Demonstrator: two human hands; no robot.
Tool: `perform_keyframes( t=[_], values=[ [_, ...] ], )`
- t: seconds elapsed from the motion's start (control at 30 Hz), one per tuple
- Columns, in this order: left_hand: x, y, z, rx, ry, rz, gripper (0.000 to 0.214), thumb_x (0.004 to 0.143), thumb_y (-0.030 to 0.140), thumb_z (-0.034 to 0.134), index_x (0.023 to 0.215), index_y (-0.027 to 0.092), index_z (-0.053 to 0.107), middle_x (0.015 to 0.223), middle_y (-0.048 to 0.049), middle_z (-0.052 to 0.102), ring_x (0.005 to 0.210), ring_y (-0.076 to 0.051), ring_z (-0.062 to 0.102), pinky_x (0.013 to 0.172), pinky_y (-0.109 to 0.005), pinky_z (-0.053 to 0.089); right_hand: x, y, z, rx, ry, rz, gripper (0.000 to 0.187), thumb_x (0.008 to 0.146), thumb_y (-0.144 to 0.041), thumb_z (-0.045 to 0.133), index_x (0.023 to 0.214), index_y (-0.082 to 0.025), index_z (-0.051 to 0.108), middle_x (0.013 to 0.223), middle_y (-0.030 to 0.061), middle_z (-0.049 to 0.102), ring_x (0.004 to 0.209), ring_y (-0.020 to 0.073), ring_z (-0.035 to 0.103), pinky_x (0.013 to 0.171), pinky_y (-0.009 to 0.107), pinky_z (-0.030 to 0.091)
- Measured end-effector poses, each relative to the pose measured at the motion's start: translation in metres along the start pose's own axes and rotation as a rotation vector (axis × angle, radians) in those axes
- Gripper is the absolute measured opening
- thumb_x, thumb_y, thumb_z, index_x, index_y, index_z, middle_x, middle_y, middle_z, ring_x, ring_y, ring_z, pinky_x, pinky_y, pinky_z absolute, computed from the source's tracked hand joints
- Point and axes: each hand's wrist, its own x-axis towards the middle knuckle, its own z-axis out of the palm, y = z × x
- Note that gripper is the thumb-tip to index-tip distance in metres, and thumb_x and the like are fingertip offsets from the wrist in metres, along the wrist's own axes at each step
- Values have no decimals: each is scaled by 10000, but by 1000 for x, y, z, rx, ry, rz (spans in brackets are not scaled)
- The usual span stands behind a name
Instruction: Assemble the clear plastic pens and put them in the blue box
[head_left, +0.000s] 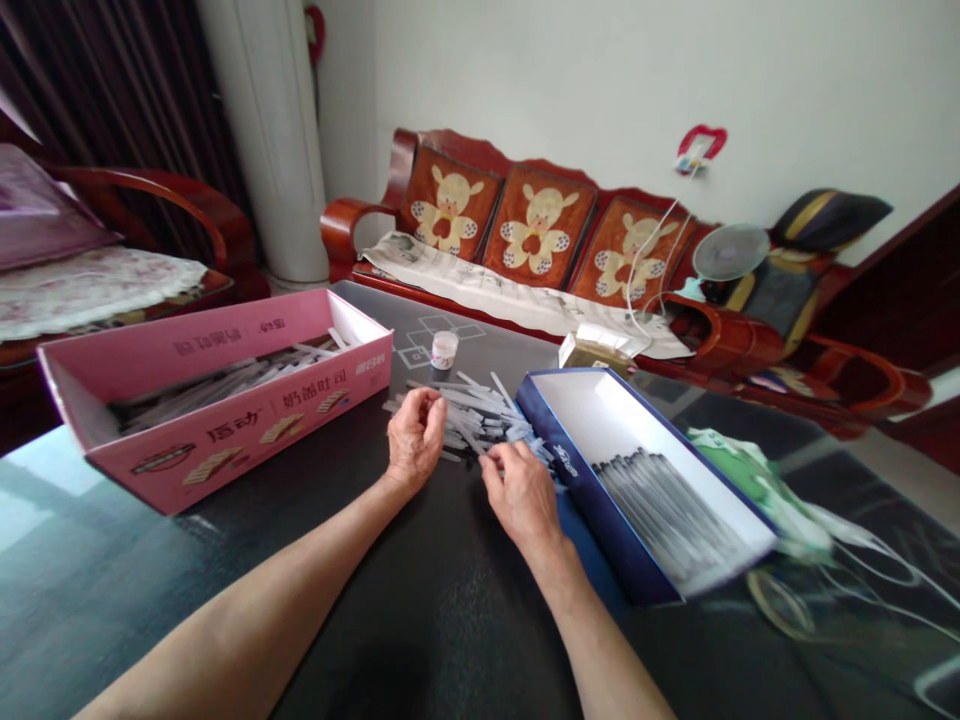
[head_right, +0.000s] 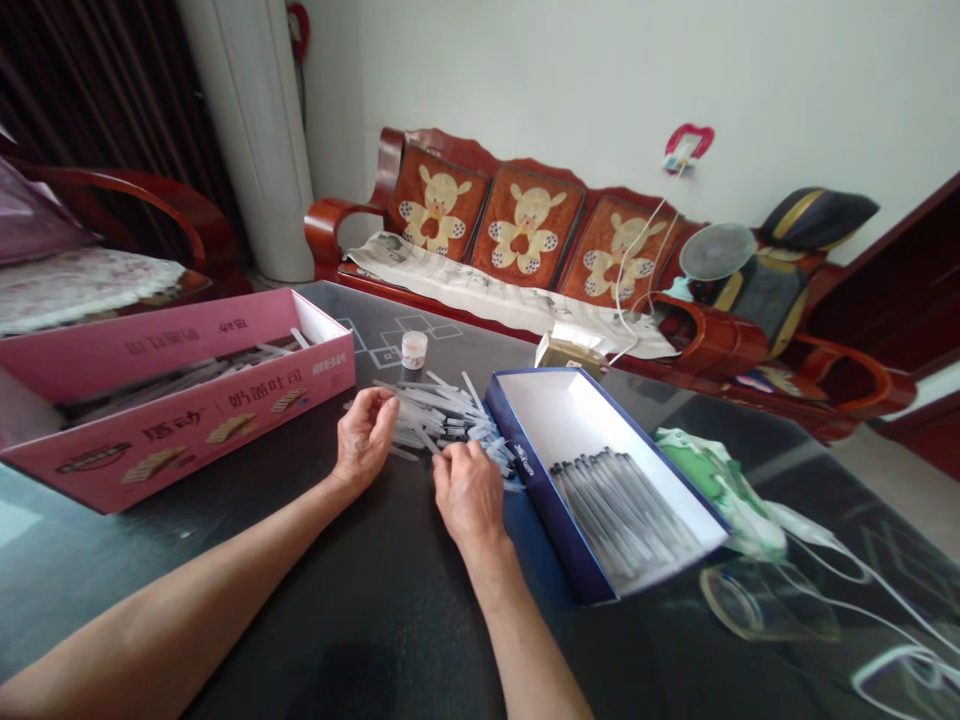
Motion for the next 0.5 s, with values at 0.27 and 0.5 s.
perform_keyframes(
  t=[0.27, 0.5],
  values=[
    [-8, 3, 11, -334, -344, -228, 387, 798, 525, 569, 888, 161, 661, 690, -7, 659, 577, -125, 612, 563, -214, 472, -8, 4, 8, 361, 46, -29, 152, 879, -307, 543, 830, -205, 645, 777, 29, 632, 681, 151, 595, 677, 261, 463],
    [8, -5, 10, -574, -98, -386, 432, 798, 466, 559, 1091, 148, 567, 628, 41, 571, 386, -53, 446, 377, -174, 339, -6, 8, 15, 244, 113, -103, 265, 889, -165, 442, 1014, -206, 672, 956, 72, 631, 928, 197, 594, 865, 325, 449]
  ],
)
